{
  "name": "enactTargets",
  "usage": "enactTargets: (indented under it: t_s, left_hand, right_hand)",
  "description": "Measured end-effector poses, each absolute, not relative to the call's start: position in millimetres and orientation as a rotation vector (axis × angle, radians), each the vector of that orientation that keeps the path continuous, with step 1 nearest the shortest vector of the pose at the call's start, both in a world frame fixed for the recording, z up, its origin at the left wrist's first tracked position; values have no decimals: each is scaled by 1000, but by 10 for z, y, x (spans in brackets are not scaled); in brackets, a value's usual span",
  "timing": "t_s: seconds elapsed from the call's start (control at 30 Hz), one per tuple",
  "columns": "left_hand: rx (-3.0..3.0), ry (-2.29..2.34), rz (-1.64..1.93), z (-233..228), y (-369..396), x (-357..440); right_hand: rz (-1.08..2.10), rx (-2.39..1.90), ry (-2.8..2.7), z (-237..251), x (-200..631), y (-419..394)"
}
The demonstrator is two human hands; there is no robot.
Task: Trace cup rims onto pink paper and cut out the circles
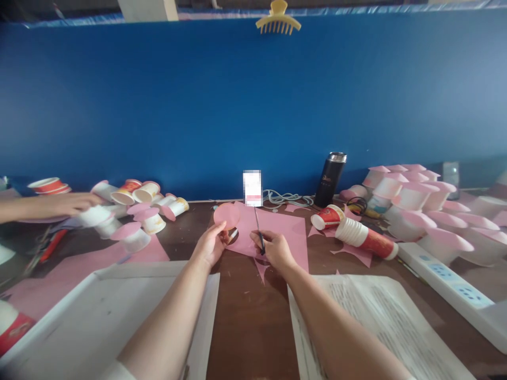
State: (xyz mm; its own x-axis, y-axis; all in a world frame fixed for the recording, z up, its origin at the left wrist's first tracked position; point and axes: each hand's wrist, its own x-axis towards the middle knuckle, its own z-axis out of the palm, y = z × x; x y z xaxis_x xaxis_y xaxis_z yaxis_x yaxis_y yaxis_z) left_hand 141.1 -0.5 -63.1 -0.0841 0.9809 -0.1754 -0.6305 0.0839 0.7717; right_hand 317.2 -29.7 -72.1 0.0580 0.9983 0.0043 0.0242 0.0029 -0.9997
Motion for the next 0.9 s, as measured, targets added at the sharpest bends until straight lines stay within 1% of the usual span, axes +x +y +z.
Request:
enactTargets:
  t_s: [0.13,0.4,0.9]
  left_hand:
    - [511,843,1452,-641,1,1422]
    - [693,831,1430,-652,-23,1440]
    - [533,870,1415,-622,-40,1461]
  right_hand:
    - [1194,-1215,-1199,-733,3179,-293]
    - [1246,-1207,-1163,-727,3165,-297]
    - [1306,-1235,-1153,-723,3150,-303]
